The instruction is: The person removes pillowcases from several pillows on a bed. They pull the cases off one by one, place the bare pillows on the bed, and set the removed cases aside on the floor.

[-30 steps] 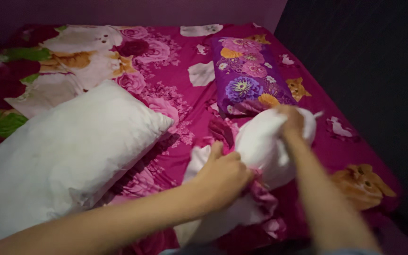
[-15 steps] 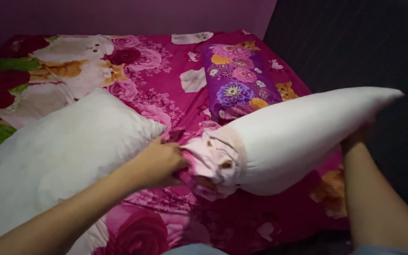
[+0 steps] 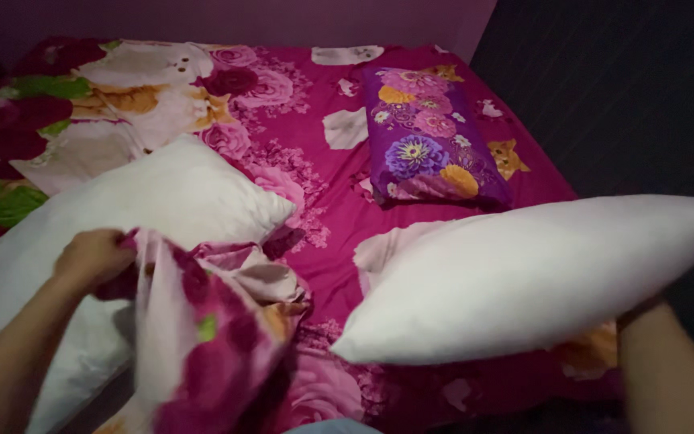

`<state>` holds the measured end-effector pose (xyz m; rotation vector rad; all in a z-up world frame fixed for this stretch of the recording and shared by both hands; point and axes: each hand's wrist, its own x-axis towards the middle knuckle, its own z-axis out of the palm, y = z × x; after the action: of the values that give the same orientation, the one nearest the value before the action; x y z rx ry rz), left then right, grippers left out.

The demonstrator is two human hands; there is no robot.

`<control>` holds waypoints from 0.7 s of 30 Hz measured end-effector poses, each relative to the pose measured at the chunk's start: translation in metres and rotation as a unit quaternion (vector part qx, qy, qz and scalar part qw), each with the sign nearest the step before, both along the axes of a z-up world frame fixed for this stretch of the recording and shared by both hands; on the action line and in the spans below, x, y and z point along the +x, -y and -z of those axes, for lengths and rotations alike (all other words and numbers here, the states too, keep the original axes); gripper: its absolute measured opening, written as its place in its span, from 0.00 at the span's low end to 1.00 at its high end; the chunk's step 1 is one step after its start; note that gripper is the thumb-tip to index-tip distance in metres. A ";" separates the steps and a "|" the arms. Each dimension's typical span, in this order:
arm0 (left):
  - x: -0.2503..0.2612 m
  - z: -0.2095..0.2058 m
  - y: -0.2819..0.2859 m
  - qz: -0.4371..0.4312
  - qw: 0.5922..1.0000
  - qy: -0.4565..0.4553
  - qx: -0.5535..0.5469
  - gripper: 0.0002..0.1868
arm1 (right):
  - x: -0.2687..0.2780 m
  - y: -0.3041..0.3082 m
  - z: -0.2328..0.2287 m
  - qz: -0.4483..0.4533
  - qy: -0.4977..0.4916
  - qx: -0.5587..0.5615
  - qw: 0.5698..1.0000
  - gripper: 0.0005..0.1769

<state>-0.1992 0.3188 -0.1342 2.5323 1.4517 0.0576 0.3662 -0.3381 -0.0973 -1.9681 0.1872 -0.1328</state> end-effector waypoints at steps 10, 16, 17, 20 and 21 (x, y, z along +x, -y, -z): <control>0.120 -0.088 0.087 0.057 0.868 0.462 -0.173 0.19 | -0.021 -0.074 0.006 -0.074 0.019 -0.113 0.991 0.14; 0.164 -0.047 0.138 0.304 0.851 0.415 -0.104 0.17 | -0.069 -0.146 -0.002 -0.126 0.114 -0.246 0.954 0.12; 0.171 -0.039 0.144 0.323 0.849 0.410 -0.085 0.17 | -0.083 -0.159 -0.001 -0.135 0.135 -0.270 0.944 0.12; 0.180 -0.016 0.160 0.333 0.835 0.426 -0.100 0.21 | -0.132 -0.203 0.006 -0.186 0.212 -0.315 0.906 0.11; 0.176 -0.009 0.161 0.338 0.853 0.391 -0.075 0.21 | -0.149 -0.217 0.008 -0.206 0.237 -0.326 0.892 0.11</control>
<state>-0.0228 0.1580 -0.1252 2.2859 0.2280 0.7193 0.2169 -0.1208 -0.1053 -2.5129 -0.6794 -0.4349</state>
